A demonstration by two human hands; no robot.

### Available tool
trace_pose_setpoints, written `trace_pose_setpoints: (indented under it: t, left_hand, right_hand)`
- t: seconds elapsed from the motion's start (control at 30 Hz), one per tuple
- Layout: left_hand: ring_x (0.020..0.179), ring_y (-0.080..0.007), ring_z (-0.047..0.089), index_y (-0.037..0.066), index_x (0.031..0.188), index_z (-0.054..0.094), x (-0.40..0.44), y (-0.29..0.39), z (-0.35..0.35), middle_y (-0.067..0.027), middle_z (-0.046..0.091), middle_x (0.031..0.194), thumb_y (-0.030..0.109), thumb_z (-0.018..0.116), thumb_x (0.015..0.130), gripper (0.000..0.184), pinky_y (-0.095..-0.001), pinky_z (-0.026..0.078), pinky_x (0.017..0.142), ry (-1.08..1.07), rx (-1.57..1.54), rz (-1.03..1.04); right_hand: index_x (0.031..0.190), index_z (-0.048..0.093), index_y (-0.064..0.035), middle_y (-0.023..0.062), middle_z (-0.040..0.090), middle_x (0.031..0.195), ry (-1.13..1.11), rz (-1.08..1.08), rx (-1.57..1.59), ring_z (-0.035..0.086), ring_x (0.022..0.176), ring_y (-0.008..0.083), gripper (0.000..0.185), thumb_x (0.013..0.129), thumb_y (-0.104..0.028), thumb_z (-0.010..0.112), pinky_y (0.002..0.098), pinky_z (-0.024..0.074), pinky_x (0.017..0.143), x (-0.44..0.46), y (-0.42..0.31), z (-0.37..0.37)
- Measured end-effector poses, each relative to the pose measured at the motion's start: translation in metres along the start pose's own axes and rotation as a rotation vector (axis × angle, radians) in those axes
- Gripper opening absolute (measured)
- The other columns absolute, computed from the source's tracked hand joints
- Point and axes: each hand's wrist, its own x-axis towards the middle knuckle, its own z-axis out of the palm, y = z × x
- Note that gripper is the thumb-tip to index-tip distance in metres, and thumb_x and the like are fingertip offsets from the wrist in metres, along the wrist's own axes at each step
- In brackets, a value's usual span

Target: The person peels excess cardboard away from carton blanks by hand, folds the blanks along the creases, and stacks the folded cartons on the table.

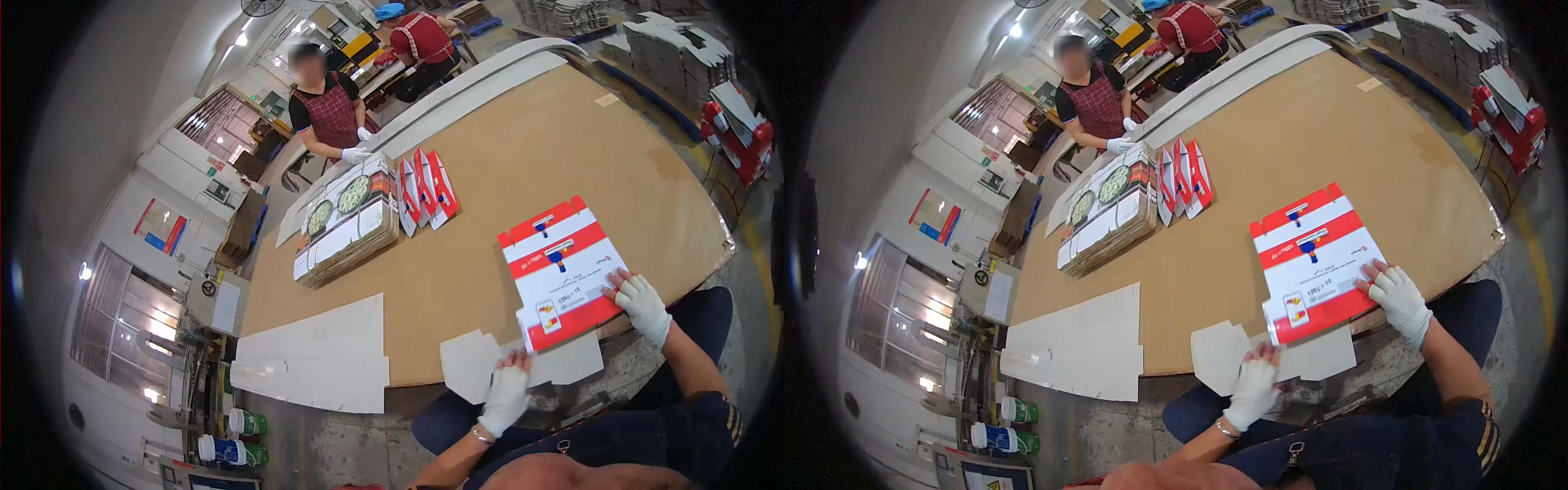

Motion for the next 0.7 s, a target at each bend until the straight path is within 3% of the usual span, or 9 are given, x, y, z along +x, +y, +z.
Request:
trace_pose_setpoints:
  t: [0.17,0.3,0.4,0.6,0.7]
  left_hand:
    - [0.12,-0.0361,0.057,0.002,0.123,0.06,-0.024,-0.06,0.007,-0.0159,0.06,0.126,-0.002,0.069,0.072,0.052,-0.0422,0.048,0.099,0.256,-0.239,0.219]
    - [0.103,-0.0321,0.062,0.004,0.11,0.068,-0.02,-0.076,-0.006,-0.0129,0.065,0.111,-0.004,0.067,0.071,0.04,-0.0395,0.051,0.089,0.171,-0.385,0.23]
    - [0.093,-0.0309,0.062,0.006,0.104,0.071,-0.005,-0.074,-0.008,-0.0116,0.065,0.101,-0.002,0.065,0.072,0.033,-0.0397,0.051,0.08,0.33,-0.388,0.263]
    - [0.088,-0.0275,0.062,0.007,0.096,0.075,0.007,-0.071,0.012,-0.0073,0.066,0.092,0.009,0.071,0.076,0.02,-0.0379,0.05,0.075,0.426,-0.708,-0.124]
    - [0.085,-0.026,0.061,0.008,0.101,0.074,0.018,-0.061,0.015,-0.0051,0.065,0.094,0.014,0.073,0.075,0.027,-0.037,0.049,0.073,0.443,-0.443,-0.318]
  right_hand:
    - [0.132,0.056,-0.0087,0.0157,0.055,0.138,-0.023,0.048,0.073,0.051,0.13,0.0357,0.045,0.087,-0.01,0.05,0.047,0.0397,0.108,0.001,0.003,0.002]
    - [0.131,0.056,-0.0061,0.0159,0.055,0.138,-0.067,0.075,0.103,0.05,0.131,0.0358,0.046,0.086,-0.007,0.051,0.0465,0.0388,0.11,-0.001,0.008,0.0]
    - [0.132,0.055,-0.0027,0.0169,0.054,0.14,-0.044,0.118,0.151,0.048,0.133,0.0372,0.047,0.085,-0.005,0.051,0.0472,0.038,0.112,0.001,0.011,0.0]
    - [0.132,0.054,0.0005,0.0205,0.054,0.14,0.051,0.203,0.276,0.048,0.133,0.0387,0.051,0.081,0.002,0.053,0.0462,0.0389,0.112,-0.005,0.009,0.01]
    - [0.132,0.054,0.0008,0.0224,0.053,0.14,0.124,0.217,0.322,0.048,0.133,0.0398,0.054,0.078,0.005,0.054,0.0461,0.0382,0.112,-0.012,0.014,0.023]
